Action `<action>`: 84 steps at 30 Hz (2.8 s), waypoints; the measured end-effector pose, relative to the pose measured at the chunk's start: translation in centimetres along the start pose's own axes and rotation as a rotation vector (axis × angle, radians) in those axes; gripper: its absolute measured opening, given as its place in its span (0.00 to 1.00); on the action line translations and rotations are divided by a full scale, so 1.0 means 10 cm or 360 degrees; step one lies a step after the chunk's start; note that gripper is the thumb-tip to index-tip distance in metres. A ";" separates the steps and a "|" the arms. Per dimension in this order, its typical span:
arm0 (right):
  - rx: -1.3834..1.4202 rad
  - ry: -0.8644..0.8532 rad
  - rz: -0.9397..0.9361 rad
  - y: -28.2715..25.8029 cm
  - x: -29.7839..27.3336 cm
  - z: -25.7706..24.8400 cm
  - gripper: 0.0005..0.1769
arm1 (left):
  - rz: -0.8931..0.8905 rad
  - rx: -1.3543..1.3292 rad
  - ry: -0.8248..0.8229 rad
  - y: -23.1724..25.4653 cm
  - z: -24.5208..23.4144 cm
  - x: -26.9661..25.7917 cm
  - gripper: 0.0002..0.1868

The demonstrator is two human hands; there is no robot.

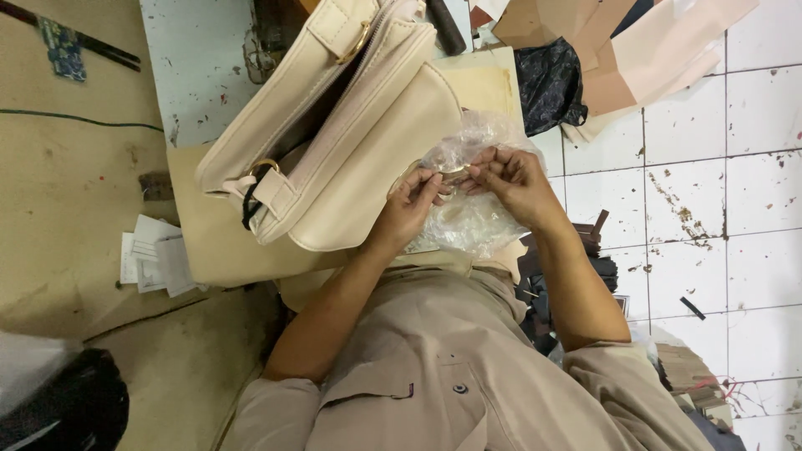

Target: Attaching hardware to a leather bag and cutting leather material with scissors

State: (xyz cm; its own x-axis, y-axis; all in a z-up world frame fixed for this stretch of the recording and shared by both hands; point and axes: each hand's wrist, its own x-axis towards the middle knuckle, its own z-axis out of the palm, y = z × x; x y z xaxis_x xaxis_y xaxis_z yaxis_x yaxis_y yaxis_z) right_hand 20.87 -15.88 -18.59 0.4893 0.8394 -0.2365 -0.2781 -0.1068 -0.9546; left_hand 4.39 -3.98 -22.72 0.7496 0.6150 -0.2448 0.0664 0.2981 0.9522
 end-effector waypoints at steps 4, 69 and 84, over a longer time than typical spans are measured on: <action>0.0006 -0.0079 -0.0084 0.02 -0.02 -0.05 0.10 | 0.0094 -0.0024 -0.0044 0.02 0.00 -0.03 0.12; 0.0101 -0.0032 -0.0250 -0.34 -0.38 0.18 0.13 | 0.0358 0.0170 -0.0049 0.75 0.06 -0.40 0.12; 0.0113 -0.0028 -0.0246 -0.35 -0.37 0.18 0.13 | 0.0344 0.0165 -0.0052 0.71 0.05 -0.38 0.12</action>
State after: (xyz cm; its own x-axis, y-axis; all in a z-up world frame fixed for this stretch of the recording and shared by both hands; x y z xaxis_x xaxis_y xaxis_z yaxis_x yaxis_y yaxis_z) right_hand 18.55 -17.71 -14.04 0.5165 0.8522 -0.0840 -0.2585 0.0617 -0.9640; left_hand 2.33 -4.59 -14.92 0.7744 0.6321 -0.0287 -0.0321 0.0845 0.9959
